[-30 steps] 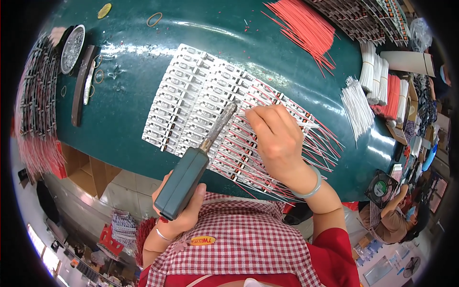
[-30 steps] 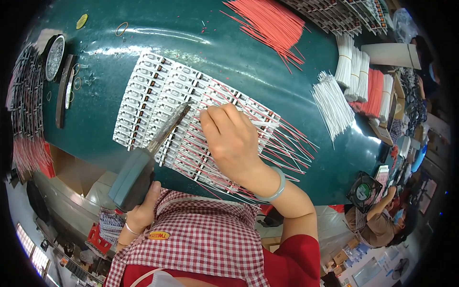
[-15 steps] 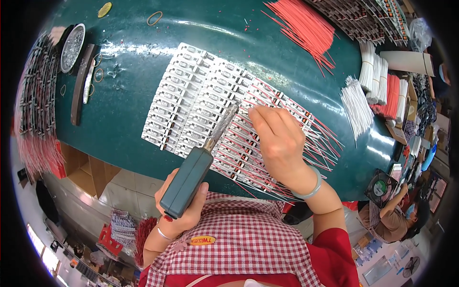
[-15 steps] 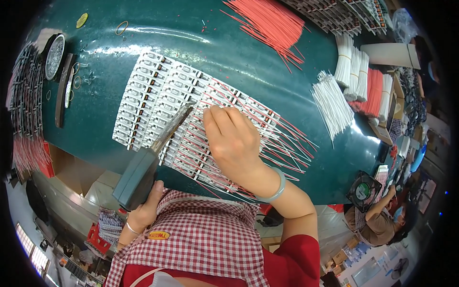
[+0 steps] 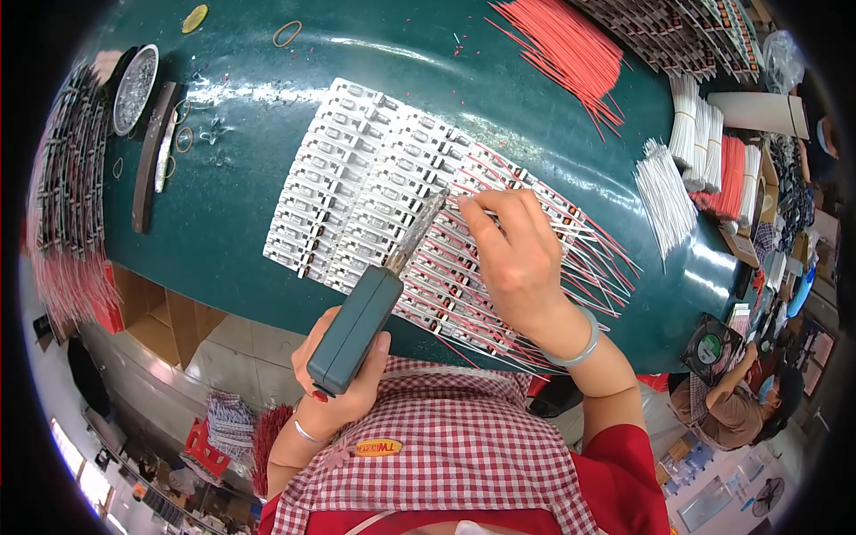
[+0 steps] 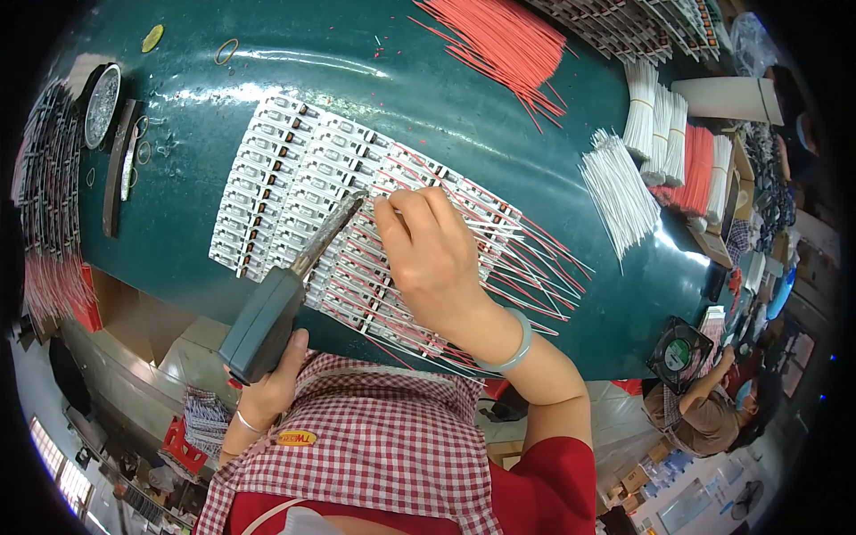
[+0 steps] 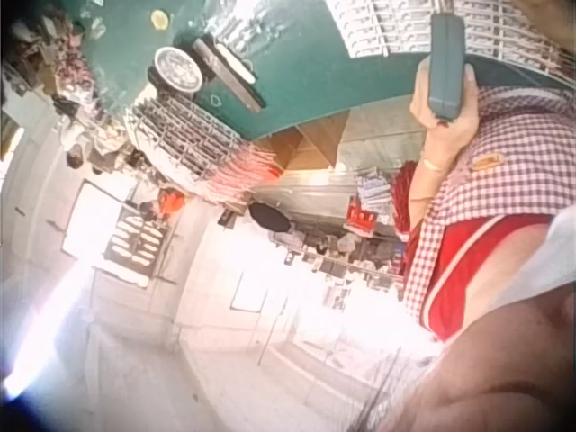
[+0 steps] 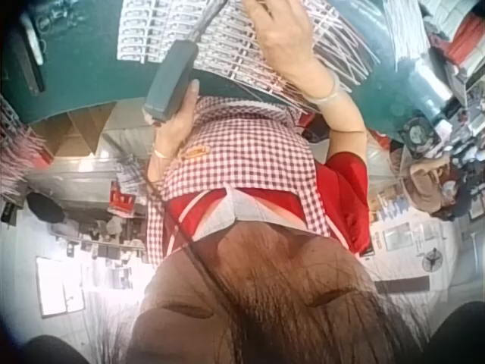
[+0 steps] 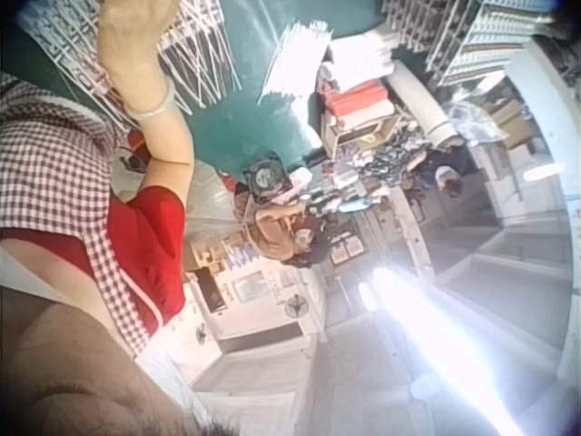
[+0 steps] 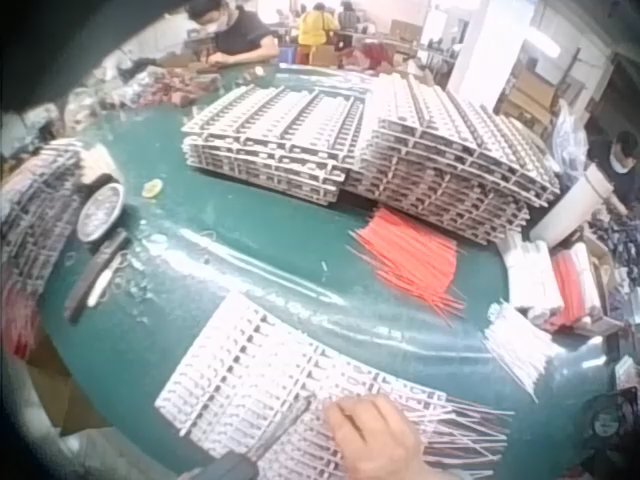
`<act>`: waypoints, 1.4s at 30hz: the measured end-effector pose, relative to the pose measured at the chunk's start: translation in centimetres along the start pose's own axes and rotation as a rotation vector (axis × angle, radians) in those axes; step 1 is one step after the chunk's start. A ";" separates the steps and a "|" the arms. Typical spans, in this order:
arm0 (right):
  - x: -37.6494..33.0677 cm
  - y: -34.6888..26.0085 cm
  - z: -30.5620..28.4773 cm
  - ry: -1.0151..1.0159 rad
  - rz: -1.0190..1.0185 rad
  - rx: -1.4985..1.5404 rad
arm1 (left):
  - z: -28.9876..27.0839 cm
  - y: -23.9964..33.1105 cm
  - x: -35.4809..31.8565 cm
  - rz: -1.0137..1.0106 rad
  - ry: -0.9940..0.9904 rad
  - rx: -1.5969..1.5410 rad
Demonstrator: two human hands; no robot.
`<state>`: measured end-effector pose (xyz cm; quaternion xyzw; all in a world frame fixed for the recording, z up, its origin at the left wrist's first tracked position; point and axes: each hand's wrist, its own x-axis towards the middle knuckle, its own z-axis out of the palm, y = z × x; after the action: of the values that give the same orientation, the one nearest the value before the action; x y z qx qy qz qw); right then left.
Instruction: The person uses a handheld heating tool to process wires on a circuit board panel, stacks the panel, takes a new panel along with wire bundles, and attaches wires to the new panel using the tool.
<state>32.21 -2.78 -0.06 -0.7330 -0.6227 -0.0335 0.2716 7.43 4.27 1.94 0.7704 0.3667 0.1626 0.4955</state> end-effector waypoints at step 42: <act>0.4 -0.1 -0.4 -0.054 0.019 -0.029 | -4.1 0.2 -0.1 0.088 0.182 0.281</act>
<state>32.35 -2.55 0.46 -0.7434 -0.6223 -0.0202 0.2446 4.91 6.76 4.00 0.8297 0.3949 0.2002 0.3400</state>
